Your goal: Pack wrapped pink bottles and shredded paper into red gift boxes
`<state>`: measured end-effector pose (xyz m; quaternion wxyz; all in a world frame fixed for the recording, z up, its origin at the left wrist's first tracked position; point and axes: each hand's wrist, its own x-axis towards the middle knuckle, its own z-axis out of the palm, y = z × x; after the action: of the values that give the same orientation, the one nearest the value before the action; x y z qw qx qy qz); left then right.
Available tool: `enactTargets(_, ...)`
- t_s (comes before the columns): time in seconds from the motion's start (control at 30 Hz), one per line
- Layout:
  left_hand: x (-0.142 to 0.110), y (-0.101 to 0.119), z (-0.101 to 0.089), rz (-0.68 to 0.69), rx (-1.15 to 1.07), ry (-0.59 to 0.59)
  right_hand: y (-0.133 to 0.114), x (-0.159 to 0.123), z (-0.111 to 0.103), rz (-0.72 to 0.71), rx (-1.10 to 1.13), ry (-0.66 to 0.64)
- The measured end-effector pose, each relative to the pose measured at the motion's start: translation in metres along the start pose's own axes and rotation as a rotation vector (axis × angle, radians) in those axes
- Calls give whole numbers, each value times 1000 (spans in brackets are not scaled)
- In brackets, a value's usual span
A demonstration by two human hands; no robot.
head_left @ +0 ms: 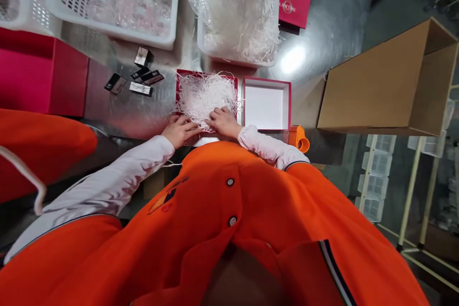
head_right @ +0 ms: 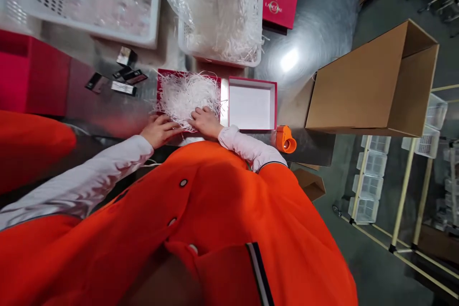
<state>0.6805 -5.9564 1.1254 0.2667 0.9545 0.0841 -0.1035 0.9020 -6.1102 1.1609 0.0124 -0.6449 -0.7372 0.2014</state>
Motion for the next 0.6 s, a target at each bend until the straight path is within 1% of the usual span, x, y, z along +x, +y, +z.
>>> enactTargets(0.1,11,2,0,-17,-20,52,-8,-5,-8,-1,34,-4)
enactTargets(0.13,15,4,-1,-52,-10,84,-10,-9,-11,1,42,-3)
enactTargets(0.17,20,8,-3,-116,12,120,-12,-14,-14,7,50,5)
enactTargets(0.23,27,16,-8,-284,87,178,-14,-27,-20,25,71,40)
enactTargets(0.27,30,21,-12,-350,129,184,-12,-32,-24,40,86,68)
enactTargets(0.3,33,26,-16,-385,168,167,-9,-36,-27,63,102,101)
enactTargets(0.33,35,31,-21,-385,200,127,-3,-37,-30,96,117,140)
enactTargets(0.4,35,41,-31,-336,249,2,16,-29,-34,200,143,234)
enactTargets(0.47,30,50,-44,-274,285,-125,39,-7,-33,332,169,326)
enactTargets(0.5,26,54,-51,-246,297,-165,50,7,-31,392,184,354)
enactTargets(0.53,23,56,-58,-223,301,-181,59,20,-28,436,198,362)
enactTargets(0.6,22,57,-74,-184,282,-155,69,42,-20,461,217,322)
